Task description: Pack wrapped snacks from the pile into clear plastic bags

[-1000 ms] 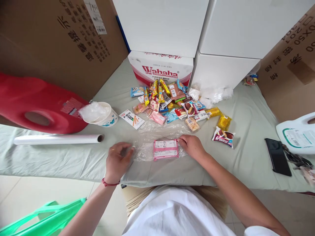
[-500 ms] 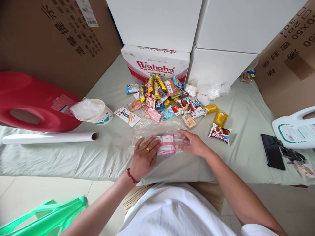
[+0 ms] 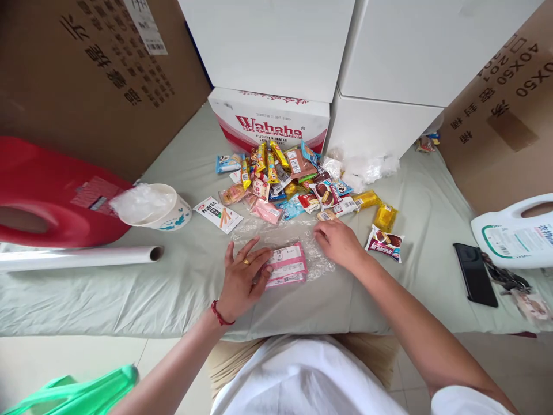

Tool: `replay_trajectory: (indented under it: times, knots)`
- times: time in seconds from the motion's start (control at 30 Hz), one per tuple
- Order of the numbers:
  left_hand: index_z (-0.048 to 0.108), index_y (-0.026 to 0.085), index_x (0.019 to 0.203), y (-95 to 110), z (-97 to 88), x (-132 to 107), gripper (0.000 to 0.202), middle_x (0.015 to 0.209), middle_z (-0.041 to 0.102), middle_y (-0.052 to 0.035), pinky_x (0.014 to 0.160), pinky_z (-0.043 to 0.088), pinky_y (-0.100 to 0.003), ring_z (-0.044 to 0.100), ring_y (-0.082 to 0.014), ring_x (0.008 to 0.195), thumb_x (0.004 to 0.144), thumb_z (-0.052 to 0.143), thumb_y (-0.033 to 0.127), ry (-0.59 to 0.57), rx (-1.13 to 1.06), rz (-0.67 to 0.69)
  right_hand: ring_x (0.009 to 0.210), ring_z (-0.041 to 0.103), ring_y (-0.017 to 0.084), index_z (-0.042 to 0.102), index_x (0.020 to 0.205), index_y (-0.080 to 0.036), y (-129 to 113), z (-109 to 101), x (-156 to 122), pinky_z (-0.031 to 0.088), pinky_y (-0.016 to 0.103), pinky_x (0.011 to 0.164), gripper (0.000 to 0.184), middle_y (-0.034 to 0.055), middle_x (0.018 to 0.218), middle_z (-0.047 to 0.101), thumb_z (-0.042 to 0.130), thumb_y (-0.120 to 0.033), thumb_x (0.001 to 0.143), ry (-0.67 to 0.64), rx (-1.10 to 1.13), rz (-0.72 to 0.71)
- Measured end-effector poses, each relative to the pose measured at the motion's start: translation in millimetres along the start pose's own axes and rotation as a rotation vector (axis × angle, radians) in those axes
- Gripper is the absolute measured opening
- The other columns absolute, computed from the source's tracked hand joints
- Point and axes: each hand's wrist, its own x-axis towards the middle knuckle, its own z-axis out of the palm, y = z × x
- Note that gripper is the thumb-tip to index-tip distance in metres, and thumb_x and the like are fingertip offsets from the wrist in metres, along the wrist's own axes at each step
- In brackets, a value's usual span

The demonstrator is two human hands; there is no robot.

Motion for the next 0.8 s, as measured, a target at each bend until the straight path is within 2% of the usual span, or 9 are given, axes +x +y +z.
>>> replay_trajectory:
  times: [0.1,0.23,0.33,0.4,0.47,0.53,0.6,0.7,0.8]
  knots:
    - [0.071,0.029,0.112,-3,-2.0,2,0.03,0.116,0.077,-0.0006,0.125,0.004,-0.063,0.05,-0.0273,0.142,0.094,0.051,0.017,0.018,-0.058,0.042,0.106,0.055,0.028,0.071,0.112,-0.015,-18,7,30,0.042,0.039,0.095,0.024,0.0121,0.108,0.068,0.054,-0.026,0.099,0.014,-0.113,-0.218]
    - [0.071,0.03,0.111,-7,-0.6,6,0.037,0.113,0.078,0.0015,0.125,0.003,-0.065,0.052,-0.0251,0.14,0.09,0.047,0.01,0.0,-0.097,0.074,0.109,0.052,0.03,0.067,0.125,-0.015,-29,21,57,0.041,0.042,0.098,0.037,0.0141,0.113,0.066,0.06,-0.039,0.099,-0.138,-0.21,-0.311]
    - [0.071,0.029,0.108,-10,1.5,10,0.038,0.115,0.077,0.0015,0.125,0.005,-0.065,0.049,-0.025,0.143,0.088,0.047,0.009,-0.002,-0.101,0.078,0.1,0.055,0.03,0.069,0.12,-0.014,-28,29,67,0.042,0.038,0.089,0.042,0.0126,0.099,0.069,0.069,-0.046,0.092,-0.241,-0.236,-0.254]
    - [0.073,0.029,0.1,-10,2.1,13,0.032,0.126,0.073,0.001,0.125,0.006,-0.066,0.041,-0.027,0.148,0.087,0.05,0.011,0.022,-0.098,0.081,0.095,0.057,0.028,0.072,0.113,-0.014,-27,32,71,0.041,0.034,0.082,0.034,0.0096,0.089,0.069,0.074,-0.038,0.089,-0.271,-0.201,-0.183]
    - [0.075,0.029,0.094,-8,1.5,15,0.027,0.139,0.066,0.0001,0.124,0.006,-0.068,0.032,-0.03,0.153,0.086,0.053,0.015,0.042,-0.092,0.06,0.091,0.058,0.025,0.074,0.103,-0.016,-26,32,74,0.04,0.031,0.079,0.018,0.0068,0.082,0.068,0.074,-0.027,0.088,-0.292,-0.157,-0.131]
    - [0.076,0.029,0.092,-4,0.2,17,0.021,0.149,0.058,-0.0006,0.123,0.005,-0.07,0.025,-0.0327,0.155,0.086,0.058,0.02,0.038,-0.08,0.031,0.092,0.058,0.023,0.075,0.092,-0.018,-27,30,74,0.04,0.029,0.08,0.007,0.0061,0.084,0.068,0.072,-0.022,0.088,-0.287,-0.129,-0.127]
    - [0.076,0.029,0.09,0,-0.9,20,0.017,0.153,0.053,-0.0006,0.122,0.004,-0.072,0.022,-0.0349,0.156,0.084,0.062,0.023,0.021,-0.062,0.011,0.093,0.058,0.021,0.074,0.087,-0.018,-29,27,72,0.04,0.028,0.082,0.006,0.0065,0.093,0.067,0.071,-0.022,0.088,-0.254,-0.083,-0.169]
    - [0.077,0.029,0.088,3,-0.6,22,0.016,0.154,0.052,-0.0003,0.121,0.005,-0.074,0.019,-0.0364,0.156,0.082,0.064,0.021,0.01,-0.04,-0.023,0.083,0.059,0.017,0.07,0.089,-0.017,-32,21,68,0.04,0.024,0.073,0.009,0.0055,0.093,0.067,0.064,-0.022,0.093,-0.245,0.044,-0.179]
    - [0.078,0.029,0.084,2,2.2,22,0.016,0.153,0.053,-0.0002,0.121,0.006,-0.074,0.02,-0.0368,0.156,0.082,0.064,0.022,0.026,-0.033,-0.059,0.075,0.059,0.016,0.068,0.101,-0.016,-35,20,70,0.037,0.024,0.065,0.021,0.0049,0.087,0.069,0.061,-0.035,0.096,-0.296,0.081,-0.06]
